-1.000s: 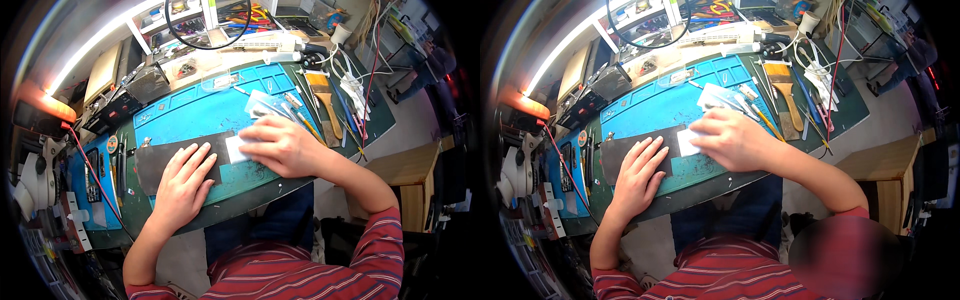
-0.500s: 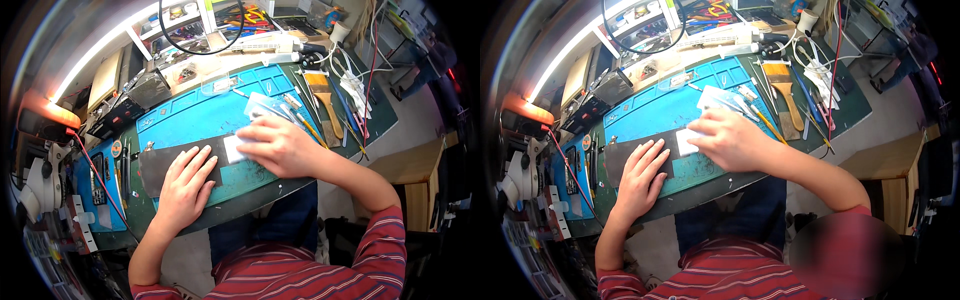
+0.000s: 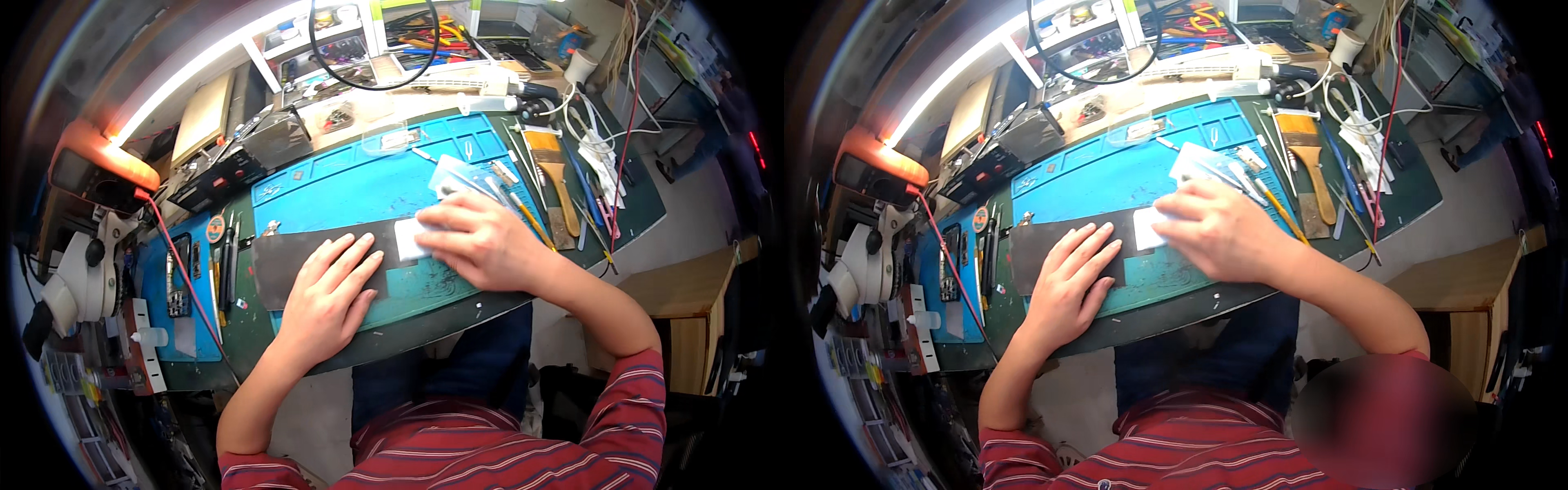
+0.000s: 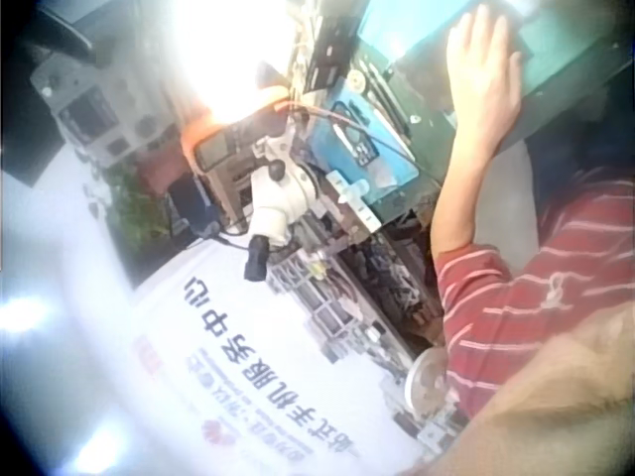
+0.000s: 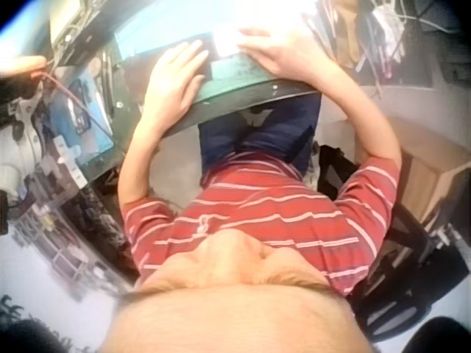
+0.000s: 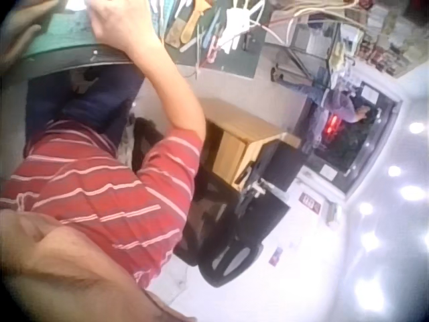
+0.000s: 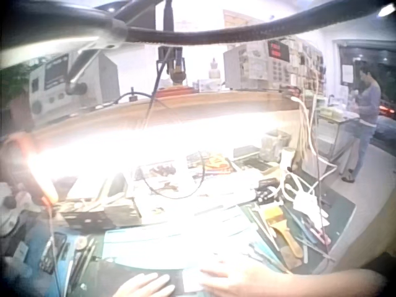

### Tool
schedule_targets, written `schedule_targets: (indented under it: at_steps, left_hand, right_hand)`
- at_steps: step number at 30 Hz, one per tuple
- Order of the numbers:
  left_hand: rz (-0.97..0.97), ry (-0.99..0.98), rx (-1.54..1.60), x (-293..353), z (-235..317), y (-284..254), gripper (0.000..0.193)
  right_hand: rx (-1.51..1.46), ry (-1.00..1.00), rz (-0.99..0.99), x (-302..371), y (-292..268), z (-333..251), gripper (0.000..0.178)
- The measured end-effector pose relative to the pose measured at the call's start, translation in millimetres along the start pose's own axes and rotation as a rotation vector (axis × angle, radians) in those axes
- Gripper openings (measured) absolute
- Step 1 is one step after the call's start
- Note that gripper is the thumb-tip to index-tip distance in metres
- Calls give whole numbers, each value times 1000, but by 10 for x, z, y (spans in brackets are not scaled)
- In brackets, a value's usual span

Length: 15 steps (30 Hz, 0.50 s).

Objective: The person rubs a small white rectangular piece on a blue cutting mat with a cloth, then places a dark sheet over it and continues rubbing. The person briefly retrieves a spray can from a nearby shelf and returns to the mat to resume rubbing.

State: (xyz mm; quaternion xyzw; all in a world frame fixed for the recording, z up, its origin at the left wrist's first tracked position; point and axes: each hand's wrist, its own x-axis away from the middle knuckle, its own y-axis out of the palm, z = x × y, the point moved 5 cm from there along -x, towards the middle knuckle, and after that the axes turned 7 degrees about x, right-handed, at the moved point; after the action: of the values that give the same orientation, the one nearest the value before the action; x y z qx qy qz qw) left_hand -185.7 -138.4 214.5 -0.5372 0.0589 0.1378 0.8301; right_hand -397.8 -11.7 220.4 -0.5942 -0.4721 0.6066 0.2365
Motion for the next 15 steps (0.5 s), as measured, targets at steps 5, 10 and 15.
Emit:
schedule_targets:
  at_steps: [5, 10, 15]
  left_hand:
    - [7, -13, -9, 47, -19, -22, 52]
    - [4, 0, -42, 45, -23, -8, 51]
    - [7, 9, -41, 17, 3, -12, 50]
  right_hand:
    - [-59, -27, -41, 3, -43, -93, 27]
    - [46, 6, -4, -26, 17, -18, 31]
    - [4, 16, -25, 5, 14, 29, 33]
